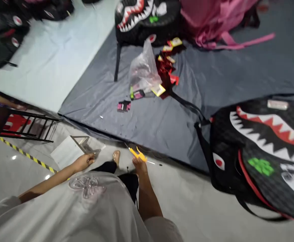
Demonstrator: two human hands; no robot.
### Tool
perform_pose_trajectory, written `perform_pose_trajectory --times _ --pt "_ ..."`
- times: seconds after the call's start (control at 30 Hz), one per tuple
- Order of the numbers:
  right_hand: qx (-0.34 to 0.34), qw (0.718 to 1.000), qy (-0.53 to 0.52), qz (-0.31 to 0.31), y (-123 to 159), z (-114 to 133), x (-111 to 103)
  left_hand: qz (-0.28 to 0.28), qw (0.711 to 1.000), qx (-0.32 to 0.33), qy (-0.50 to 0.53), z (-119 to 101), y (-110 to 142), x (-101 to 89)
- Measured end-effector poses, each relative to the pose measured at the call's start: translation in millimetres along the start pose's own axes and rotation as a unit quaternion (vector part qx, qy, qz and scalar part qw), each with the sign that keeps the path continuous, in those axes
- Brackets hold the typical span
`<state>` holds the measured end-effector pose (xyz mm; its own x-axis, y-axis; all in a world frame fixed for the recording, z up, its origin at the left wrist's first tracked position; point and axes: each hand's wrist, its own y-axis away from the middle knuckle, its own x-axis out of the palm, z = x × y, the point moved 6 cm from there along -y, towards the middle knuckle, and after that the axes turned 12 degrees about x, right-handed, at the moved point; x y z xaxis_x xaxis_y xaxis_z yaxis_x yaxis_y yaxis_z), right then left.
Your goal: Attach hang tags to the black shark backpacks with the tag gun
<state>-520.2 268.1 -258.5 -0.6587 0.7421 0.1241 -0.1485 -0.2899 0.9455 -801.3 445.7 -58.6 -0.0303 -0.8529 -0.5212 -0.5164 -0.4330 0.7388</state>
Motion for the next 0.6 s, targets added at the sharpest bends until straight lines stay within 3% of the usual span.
perform_pose_trajectory --times 0.07,0.17,0.27,0.37,0.5,0.6 --pt "0.036 0.997 -0.061 -0.006 -3 -10 -15 0.046 0.999 0.001 0.024 1 0 20.2" --pt "0.054 0.989 -0.14 -0.005 -19 -7 -12 0.076 0.996 -0.002 0.043 3 -2 30.6" --pt "0.057 0.982 -0.182 0.011 -38 0 12 0.061 0.997 -0.015 0.045 10 -1 22.1" --pt "0.073 0.977 -0.202 0.005 -43 -10 27 0.037 0.998 -0.033 0.035 21 7 8.3" --pt "0.077 0.971 -0.221 -0.044 -20 -35 13 0.042 0.997 -0.05 0.033 33 12 0.7" --pt "0.048 0.969 -0.233 -0.072 -1 -37 -5 0.059 0.996 -0.042 0.044 34 5 3.8"
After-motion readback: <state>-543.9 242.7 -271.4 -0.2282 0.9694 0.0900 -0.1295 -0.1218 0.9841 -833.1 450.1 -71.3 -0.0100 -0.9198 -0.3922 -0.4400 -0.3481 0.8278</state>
